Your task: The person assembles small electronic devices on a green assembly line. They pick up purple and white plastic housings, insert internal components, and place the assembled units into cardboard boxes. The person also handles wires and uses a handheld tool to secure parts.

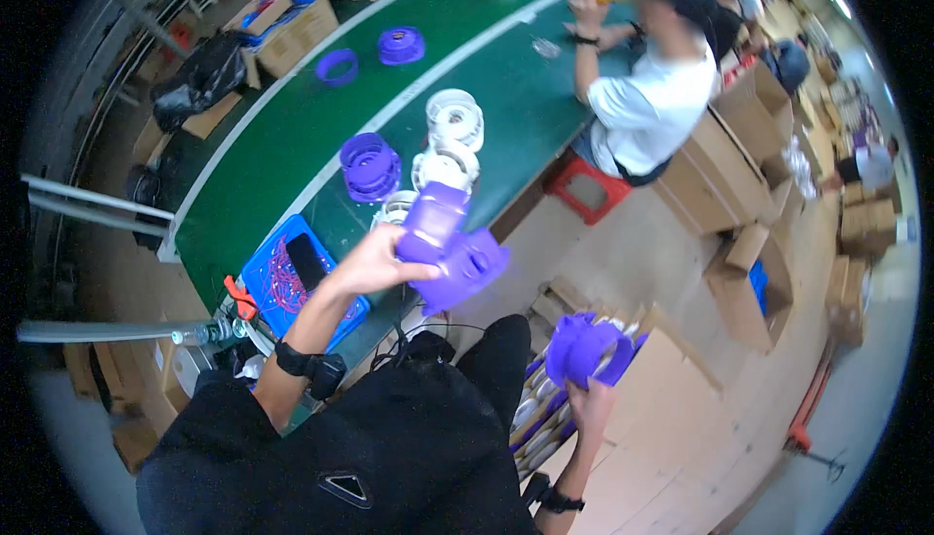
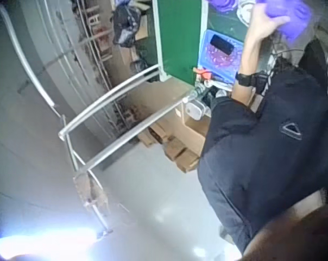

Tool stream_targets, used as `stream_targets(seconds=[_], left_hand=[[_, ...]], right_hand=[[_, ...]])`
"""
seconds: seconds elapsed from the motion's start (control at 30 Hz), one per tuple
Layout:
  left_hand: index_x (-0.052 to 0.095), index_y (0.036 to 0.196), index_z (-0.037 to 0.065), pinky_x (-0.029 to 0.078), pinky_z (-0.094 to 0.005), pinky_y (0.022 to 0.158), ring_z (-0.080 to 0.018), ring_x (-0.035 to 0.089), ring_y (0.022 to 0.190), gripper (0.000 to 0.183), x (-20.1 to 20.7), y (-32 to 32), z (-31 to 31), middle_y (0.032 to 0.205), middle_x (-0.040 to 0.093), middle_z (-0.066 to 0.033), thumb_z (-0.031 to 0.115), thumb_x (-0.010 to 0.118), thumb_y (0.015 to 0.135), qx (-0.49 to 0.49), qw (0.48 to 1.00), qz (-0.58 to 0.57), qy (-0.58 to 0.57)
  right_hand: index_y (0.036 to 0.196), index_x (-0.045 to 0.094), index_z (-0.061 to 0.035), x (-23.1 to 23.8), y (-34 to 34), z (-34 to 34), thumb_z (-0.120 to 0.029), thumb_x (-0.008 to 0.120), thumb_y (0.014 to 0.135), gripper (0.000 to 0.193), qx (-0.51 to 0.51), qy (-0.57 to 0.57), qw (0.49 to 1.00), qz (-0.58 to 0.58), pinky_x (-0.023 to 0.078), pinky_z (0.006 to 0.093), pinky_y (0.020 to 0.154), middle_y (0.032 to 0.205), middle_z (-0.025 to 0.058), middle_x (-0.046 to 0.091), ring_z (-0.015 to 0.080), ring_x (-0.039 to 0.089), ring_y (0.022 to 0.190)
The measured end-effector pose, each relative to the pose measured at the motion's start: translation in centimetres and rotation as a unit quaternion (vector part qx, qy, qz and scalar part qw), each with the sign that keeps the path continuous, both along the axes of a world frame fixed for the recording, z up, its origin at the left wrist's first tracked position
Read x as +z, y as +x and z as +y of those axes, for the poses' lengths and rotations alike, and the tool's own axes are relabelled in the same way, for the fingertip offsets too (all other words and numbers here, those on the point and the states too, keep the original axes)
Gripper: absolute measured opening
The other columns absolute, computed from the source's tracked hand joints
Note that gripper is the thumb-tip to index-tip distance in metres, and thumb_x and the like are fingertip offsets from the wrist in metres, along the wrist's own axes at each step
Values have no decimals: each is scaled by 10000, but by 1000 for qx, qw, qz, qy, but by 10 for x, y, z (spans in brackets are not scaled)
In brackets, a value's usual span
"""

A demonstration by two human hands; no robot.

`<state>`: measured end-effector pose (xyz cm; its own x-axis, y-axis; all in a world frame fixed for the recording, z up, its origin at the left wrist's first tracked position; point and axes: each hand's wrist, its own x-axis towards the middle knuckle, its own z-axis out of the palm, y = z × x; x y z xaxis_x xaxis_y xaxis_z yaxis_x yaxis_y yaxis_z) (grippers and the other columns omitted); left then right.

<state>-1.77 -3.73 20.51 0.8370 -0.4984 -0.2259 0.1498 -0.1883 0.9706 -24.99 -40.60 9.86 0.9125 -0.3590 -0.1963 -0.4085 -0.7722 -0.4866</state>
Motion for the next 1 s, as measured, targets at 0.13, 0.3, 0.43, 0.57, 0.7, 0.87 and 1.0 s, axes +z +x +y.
stream_targets(seconds=[0.13,0.3,0.43,0.57,0.7,0.87,1.0], left_hand=[[680,969,3,489,-256,748,-91,605,809,227,-16,-2,88,886,673,-21,51,739,756,244,968,26,-53],[676,949,34,495,-262,730,-105,621,806,195,-88,-23,152,882,678,-27,48,733,763,494,866,28,-74],[670,951,34,500,-283,729,-127,634,815,208,-123,-33,158,893,683,-43,72,741,759,619,782,57,-53],[654,1004,17,501,-302,756,-163,633,861,279,-126,-17,144,944,676,-60,97,749,755,705,706,41,63],[552,1129,-44,476,-368,880,-232,614,967,468,-171,-8,171,1059,632,-135,94,767,737,746,643,100,-137],[627,1004,8,524,-354,789,-210,642,858,295,-156,37,187,952,656,-94,67,753,744,731,660,88,-153],[656,954,23,499,-305,721,-161,633,784,290,-163,84,242,901,671,-63,107,785,709,714,696,79,-28]], right_hand=[[779,682,-43,0,160,34,-230,757,662,233,194,20,979,-51,478,439,611,702,201,623,386,612,673],[811,698,-66,-33,327,66,-215,739,695,193,338,45,939,-36,485,434,605,712,183,646,353,632,663],[851,690,-83,-40,412,79,-196,719,709,184,387,-93,914,-76,506,465,640,726,190,643,374,634,705],[828,687,-79,-63,470,87,-186,711,710,161,393,-143,905,-77,523,473,674,768,197,655,385,646,732],[790,689,-68,-114,494,80,-183,743,672,173,469,-148,870,-28,526,469,681,744,202,654,385,649,720],[786,697,-78,-118,496,80,-182,748,663,169,467,-131,874,0,526,474,677,732,198,652,388,647,720],[801,697,-87,-116,495,83,-182,732,675,162,446,-125,886,13,523,478,676,736,200,650,393,643,712]])
